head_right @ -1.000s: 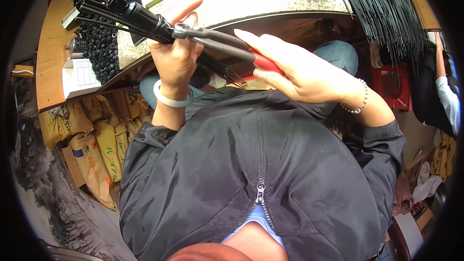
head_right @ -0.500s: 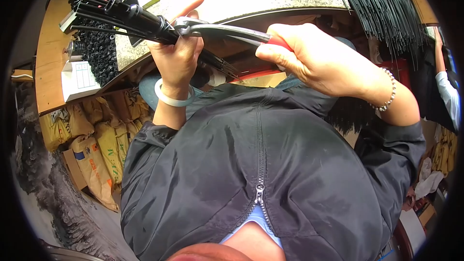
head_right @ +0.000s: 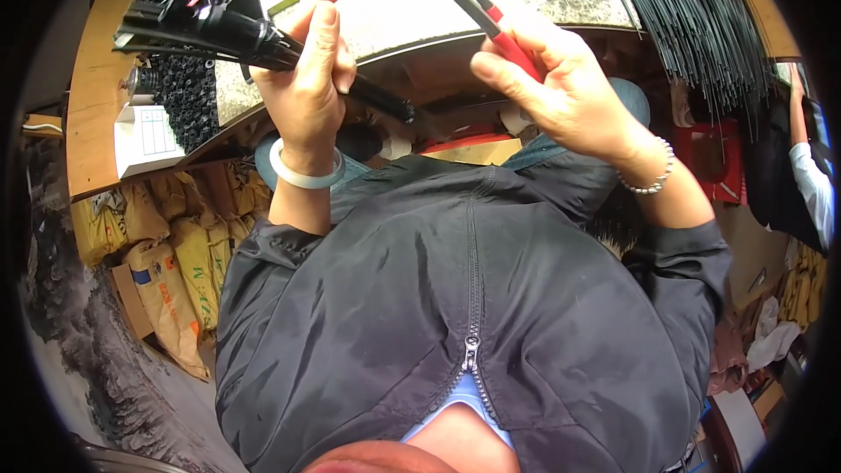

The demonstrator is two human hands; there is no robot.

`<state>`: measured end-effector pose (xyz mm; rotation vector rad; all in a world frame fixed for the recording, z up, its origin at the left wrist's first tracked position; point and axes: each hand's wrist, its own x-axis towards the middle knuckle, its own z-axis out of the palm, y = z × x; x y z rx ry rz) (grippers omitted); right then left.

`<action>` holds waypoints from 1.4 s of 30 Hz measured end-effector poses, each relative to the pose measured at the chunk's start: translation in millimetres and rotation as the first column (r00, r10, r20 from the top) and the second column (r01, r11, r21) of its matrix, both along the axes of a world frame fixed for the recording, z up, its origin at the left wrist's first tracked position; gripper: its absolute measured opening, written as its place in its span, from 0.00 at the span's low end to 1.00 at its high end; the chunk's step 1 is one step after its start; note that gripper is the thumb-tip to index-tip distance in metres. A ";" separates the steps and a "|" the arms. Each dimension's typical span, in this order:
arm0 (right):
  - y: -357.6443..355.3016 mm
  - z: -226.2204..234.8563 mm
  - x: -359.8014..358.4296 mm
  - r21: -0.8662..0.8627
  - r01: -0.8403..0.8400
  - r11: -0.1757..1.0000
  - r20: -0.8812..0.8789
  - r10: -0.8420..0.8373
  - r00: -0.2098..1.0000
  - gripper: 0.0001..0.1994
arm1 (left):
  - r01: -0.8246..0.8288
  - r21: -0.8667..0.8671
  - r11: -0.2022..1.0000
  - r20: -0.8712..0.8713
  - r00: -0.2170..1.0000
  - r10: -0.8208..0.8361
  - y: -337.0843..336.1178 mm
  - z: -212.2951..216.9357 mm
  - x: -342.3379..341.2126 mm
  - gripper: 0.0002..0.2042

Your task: Assembling small components onto long black rods and bundling them using pliers at a production workstation.

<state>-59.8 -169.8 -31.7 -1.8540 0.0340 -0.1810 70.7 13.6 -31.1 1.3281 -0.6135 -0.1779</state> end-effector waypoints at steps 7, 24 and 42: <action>36.6 20.0 33.5 -0.194 0.206 0.959 0.517 -0.078 0.853 0.20 | -0.020 -0.119 0.993 -0.068 0.998 0.012 -11.1 1.7 -8.9 0.09; 8.2 33.3 12.0 -0.650 0.316 0.691 0.469 0.038 0.882 0.15 | -0.173 -0.086 0.981 -0.081 0.983 0.166 3.5 1.1 4.1 0.06; 3.3 44.1 -2.5 -0.821 0.124 0.557 0.296 0.230 0.927 0.06 | -0.088 -0.022 0.996 0.033 0.995 0.089 -2.3 0.1 -1.0 0.08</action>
